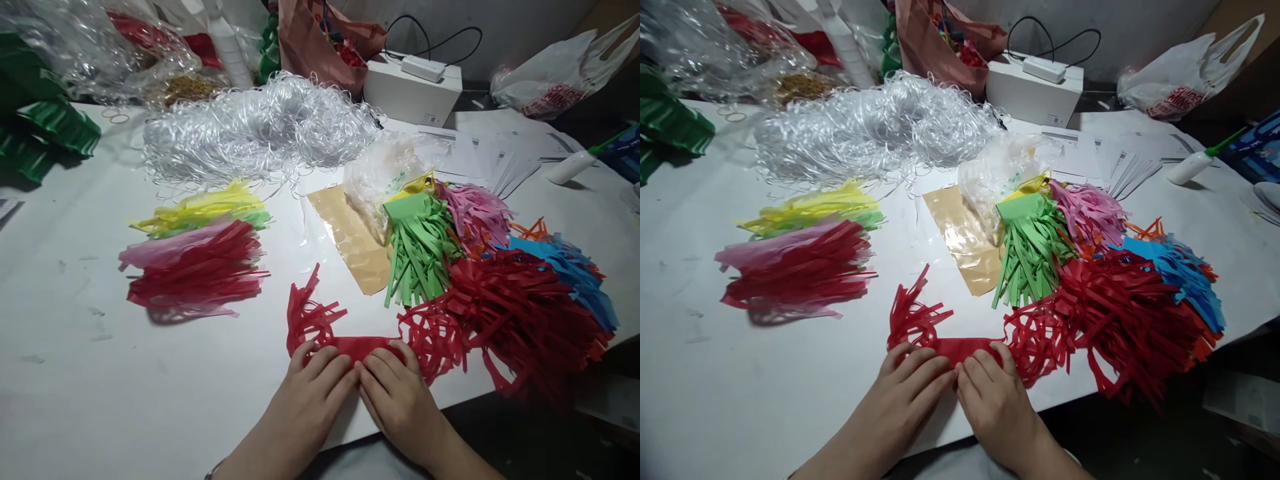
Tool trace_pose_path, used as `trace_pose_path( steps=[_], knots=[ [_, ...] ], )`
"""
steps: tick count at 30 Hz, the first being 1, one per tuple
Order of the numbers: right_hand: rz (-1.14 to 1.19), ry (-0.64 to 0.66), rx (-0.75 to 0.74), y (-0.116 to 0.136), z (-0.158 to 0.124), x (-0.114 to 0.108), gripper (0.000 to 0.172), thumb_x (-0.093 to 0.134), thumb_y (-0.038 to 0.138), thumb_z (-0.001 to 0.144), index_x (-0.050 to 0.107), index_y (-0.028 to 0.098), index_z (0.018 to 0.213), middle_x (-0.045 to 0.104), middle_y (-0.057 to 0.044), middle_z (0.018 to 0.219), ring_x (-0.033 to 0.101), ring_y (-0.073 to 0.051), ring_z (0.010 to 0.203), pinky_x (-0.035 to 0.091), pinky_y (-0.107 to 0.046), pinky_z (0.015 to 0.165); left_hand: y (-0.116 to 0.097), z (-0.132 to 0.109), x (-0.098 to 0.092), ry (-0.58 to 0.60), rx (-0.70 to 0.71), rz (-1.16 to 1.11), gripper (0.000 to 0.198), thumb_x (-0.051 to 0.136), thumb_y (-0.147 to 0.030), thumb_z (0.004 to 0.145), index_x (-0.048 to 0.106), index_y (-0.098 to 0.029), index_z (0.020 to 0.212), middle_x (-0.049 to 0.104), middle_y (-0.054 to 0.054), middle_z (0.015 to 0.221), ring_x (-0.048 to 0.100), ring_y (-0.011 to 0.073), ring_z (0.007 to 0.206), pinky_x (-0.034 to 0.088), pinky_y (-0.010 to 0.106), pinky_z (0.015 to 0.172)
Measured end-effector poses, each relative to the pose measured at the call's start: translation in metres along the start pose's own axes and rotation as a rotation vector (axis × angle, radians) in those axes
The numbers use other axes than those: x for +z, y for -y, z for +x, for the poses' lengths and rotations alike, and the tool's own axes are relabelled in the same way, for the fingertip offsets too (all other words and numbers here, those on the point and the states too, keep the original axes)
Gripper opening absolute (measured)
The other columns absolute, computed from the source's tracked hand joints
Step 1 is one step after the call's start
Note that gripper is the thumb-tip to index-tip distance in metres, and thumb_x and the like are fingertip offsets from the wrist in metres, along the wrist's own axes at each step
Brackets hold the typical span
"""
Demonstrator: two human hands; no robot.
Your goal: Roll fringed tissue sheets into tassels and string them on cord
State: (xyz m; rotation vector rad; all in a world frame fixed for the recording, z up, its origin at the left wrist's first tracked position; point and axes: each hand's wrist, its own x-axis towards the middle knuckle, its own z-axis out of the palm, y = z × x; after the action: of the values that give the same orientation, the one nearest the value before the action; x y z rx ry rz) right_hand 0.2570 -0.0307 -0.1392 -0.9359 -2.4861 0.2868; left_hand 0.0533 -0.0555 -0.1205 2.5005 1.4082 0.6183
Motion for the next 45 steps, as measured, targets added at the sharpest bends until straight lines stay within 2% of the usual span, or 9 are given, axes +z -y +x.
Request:
trace_pose_path(
  steps=[6,12,20,24,27,31,35,41,45],
  knots=[
    [0.011,-0.024,0.034,-0.002,0.001,-0.002,0.018,0.056,0.023,0.099,0.064,0.016,0.114,0.072,-0.006,0.098,0.063,-0.022,0.099,0.030,-0.046,0.108,0.012,-0.002,0.000,0.023,-0.011,0.054,0.024,0.045,-0.009,0.098,0.067,-0.019,0.100,0.072,0.004,0.096,0.061,0.0237,0.094,0.032,0.045,0.097],
    [-0.016,-0.072,0.057,-0.001,0.007,-0.005,0.022,0.045,0.008,0.097,0.065,0.017,0.103,0.069,-0.004,0.085,0.062,-0.019,0.085,0.034,-0.045,0.101,0.009,0.006,-0.009,0.076,-0.118,-0.080,0.014,0.056,-0.021,0.091,0.064,-0.020,0.103,0.069,0.004,0.094,0.057,0.0242,0.088,0.035,0.045,0.092],
    [-0.023,-0.051,0.049,-0.002,-0.003,-0.008,0.025,0.043,0.006,0.098,0.065,0.016,0.099,0.066,-0.003,0.081,0.059,-0.018,0.081,0.033,-0.046,0.101,0.005,0.001,0.003,0.002,-0.069,0.025,0.027,0.042,-0.007,0.096,0.066,-0.019,0.094,0.071,0.004,0.086,0.059,0.0221,0.084,0.035,0.044,0.093],
    [-0.001,-0.092,0.147,-0.006,-0.012,-0.010,0.021,0.045,0.012,0.101,0.065,0.019,0.101,0.068,-0.005,0.092,0.059,-0.020,0.093,0.030,-0.047,0.103,0.010,-0.002,-0.003,-0.064,-0.107,-0.032,0.023,0.046,-0.012,0.097,0.066,-0.021,0.093,0.071,0.003,0.087,0.058,0.0223,0.084,0.033,0.043,0.090],
    [0.016,-0.133,0.267,-0.007,-0.011,-0.012,0.021,0.045,0.019,0.102,0.063,0.020,0.092,0.066,-0.005,0.094,0.058,-0.021,0.096,0.030,-0.047,0.102,0.011,0.003,-0.007,-0.003,-0.186,-0.073,0.023,0.046,-0.016,0.098,0.065,-0.021,0.087,0.070,0.002,0.085,0.056,0.0225,0.084,0.033,0.041,0.085],
    [-0.086,-0.115,0.388,-0.008,-0.001,-0.009,0.027,0.042,0.020,0.103,0.058,0.019,0.081,0.063,-0.006,0.090,0.056,-0.022,0.090,0.032,-0.049,0.096,0.009,0.019,-0.006,0.105,-0.278,0.076,0.030,0.041,-0.016,0.099,0.062,-0.019,0.077,0.066,0.003,0.077,0.054,0.0228,0.076,0.033,0.041,0.079],
    [-0.198,-0.057,0.442,-0.010,0.008,-0.007,0.025,0.047,0.022,0.100,0.054,0.020,0.076,0.061,-0.006,0.082,0.053,-0.024,0.081,0.035,-0.050,0.088,0.007,0.031,-0.004,0.109,-0.294,0.244,0.031,0.043,-0.017,0.097,0.060,-0.020,0.071,0.063,0.004,0.070,0.052,0.0232,0.071,0.032,0.042,0.076],
    [-0.197,-0.223,0.333,-0.008,0.008,-0.012,0.012,0.052,0.013,0.097,0.063,0.019,0.099,0.068,-0.009,0.101,0.059,-0.025,0.102,0.029,-0.054,0.104,0.008,0.032,0.000,0.085,-0.296,0.253,0.029,0.047,-0.017,0.096,0.060,-0.020,0.071,0.063,0.003,0.068,0.054,0.0234,0.071,0.032,0.042,0.076],
    [-0.067,-0.126,0.116,-0.004,0.006,-0.002,0.016,0.054,0.012,0.096,0.065,0.019,0.105,0.069,-0.004,0.093,0.061,-0.020,0.097,0.026,-0.049,0.110,0.011,0.030,0.001,0.044,-0.312,0.227,0.030,0.049,-0.018,0.096,0.059,-0.020,0.069,0.063,0.002,0.068,0.054,0.0238,0.070,0.033,0.043,0.075]
  ],
)
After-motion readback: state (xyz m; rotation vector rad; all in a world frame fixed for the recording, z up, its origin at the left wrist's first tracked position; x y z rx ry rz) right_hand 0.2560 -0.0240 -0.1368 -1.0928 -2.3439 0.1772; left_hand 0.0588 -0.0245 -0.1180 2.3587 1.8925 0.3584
